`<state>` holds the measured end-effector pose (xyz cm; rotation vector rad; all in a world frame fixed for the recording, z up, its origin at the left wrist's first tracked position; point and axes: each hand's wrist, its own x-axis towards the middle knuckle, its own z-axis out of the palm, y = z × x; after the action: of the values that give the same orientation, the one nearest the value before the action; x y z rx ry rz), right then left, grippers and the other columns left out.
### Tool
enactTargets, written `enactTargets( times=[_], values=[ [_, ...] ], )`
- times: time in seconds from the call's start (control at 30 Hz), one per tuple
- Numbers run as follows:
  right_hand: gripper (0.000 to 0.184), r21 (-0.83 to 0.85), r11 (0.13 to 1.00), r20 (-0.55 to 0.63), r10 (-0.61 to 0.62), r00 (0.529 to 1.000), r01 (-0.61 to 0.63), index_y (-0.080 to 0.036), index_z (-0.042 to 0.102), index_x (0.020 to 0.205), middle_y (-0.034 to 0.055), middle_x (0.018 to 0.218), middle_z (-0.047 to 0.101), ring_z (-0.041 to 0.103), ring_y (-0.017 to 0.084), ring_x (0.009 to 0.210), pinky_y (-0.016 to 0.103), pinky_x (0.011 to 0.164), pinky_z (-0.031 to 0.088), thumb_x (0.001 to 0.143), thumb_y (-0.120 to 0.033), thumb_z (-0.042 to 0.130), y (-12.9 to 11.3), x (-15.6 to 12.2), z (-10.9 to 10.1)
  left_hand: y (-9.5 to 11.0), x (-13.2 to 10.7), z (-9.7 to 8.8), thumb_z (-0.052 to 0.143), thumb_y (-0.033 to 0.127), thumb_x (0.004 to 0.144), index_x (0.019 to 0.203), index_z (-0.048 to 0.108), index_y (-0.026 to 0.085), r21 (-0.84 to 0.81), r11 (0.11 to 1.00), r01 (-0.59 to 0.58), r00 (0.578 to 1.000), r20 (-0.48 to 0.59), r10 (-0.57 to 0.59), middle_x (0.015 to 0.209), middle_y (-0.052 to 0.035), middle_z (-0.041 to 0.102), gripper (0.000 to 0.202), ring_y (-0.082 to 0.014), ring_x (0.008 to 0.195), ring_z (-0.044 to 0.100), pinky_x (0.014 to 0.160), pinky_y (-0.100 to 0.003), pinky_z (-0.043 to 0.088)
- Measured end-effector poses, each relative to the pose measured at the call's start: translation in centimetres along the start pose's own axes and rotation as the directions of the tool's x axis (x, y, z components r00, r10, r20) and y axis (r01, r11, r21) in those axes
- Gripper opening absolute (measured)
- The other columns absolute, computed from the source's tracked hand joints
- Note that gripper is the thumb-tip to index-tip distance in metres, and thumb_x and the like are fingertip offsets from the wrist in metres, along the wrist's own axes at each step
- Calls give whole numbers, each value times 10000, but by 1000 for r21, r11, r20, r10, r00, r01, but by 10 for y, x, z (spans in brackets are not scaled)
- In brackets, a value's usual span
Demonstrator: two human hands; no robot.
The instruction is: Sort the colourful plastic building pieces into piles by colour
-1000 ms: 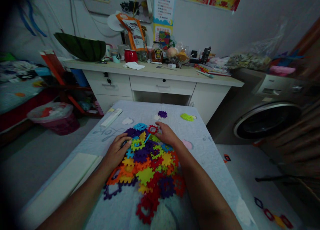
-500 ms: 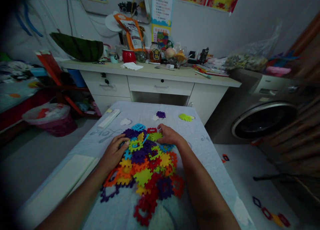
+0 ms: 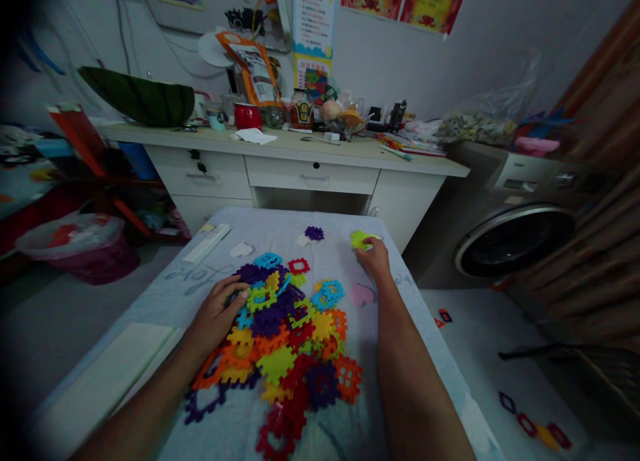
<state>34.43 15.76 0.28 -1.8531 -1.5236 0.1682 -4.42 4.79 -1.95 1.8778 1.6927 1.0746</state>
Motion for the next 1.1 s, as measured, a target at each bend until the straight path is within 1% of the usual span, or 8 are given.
enactTargets(
  times=[0.27, 0.47, 0.63, 0.73, 0.83, 0.93, 1.0, 1.1],
  values=[
    [307, -49, 995, -202, 72, 977, -83, -119, 655, 974, 156, 1011, 657, 570, 269, 979, 392, 930, 425, 706, -264, 617, 18, 10, 20, -1, 1, 0, 465, 518, 862, 978, 678, 239, 2, 1000, -7, 1000, -8, 7, 1258, -72, 556, 370, -262, 1188, 536, 1068, -462, 384],
    [336, -57, 996, -143, 55, 988, -64, -95, 663, 1024, 171, 1048, 638, 582, 255, 975, 389, 942, 431, 747, -161, 483, 19, 7, 20, -1, 0, 0, 468, 515, 863, 989, 677, 238, 5, 1000, -4, 1000, 0, 4, 1280, -68, 547, 370, -261, 1200, 525, 1073, -463, 378],
    [329, -16, 1000, -109, -13, 994, 12, -98, 660, 1036, 166, 1092, 623, 608, 216, 870, 380, 916, 452, 766, -182, 492, 0, -2, 11, -1, 0, 0, 462, 505, 869, 994, 677, 231, 8, 1000, -14, 1000, 4, 14, 1277, -75, 546, 370, -262, 1198, 529, 1070, -460, 381],
    [288, 83, 986, 79, -148, 986, 142, -147, 663, 1032, 103, 1033, 660, 615, 192, 839, 371, 876, 474, 780, -215, 541, -25, -9, 7, -2, 0, 0, 464, 501, 874, 1001, 676, 231, 8, 1000, -19, 1000, -6, 19, 1274, -74, 546, 365, -257, 1196, 531, 1069, -449, 383],
    [247, 196, 935, 387, -351, 853, 297, -183, 678, 1019, 71, 1035, 675, 611, 195, 933, 343, 859, 477, 792, -224, 589, -55, -23, 9, -1, 0, 0, 472, 497, 875, 1008, 675, 235, 7, 1000, -22, 1000, -14, 22, 1271, -71, 546, 357, -252, 1196, 530, 1070, -442, 382],
    [282, 229, 877, 540, -475, 695, 422, -190, 676, 1064, 81, 1108, 657, 589, 206, 1012, 340, 893, 451, 790, -185, 610, -80, -39, 19, 1, -1, -1, 473, 491, 876, 1011, 675, 230, -6, 1000, -20, 1000, -19, 20, 1269, -76, 544, 356, -249, 1201, 526, 1075, -438, 377],
    [316, 187, 849, 564, -505, 654, 495, -176, 665, 1098, 97, 1110, 648, 570, 219, 1036, 357, 928, 422, 787, -157, 611, -90, -48, 27, 2, -1, -1, 475, 489, 871, 1001, 677, 224, -14, 1000, -15, 1000, -21, 15, 1262, -82, 546, 358, -253, 1199, 526, 1072, -441, 380],
    [307, 105, 831, 554, -505, 662, 546, -158, 657, 1093, 107, 1071, 637, 543, 225, 1051, 362, 948, 390, 794, -132, 593, -93, -55, 38, 3, -1, -2, 480, 491, 866, 995, 677, 222, -19, 1000, -8, 1000, -19, 8, 1258, -81, 547, 358, -256, 1199, 527, 1072, -447, 380]
  ],
)
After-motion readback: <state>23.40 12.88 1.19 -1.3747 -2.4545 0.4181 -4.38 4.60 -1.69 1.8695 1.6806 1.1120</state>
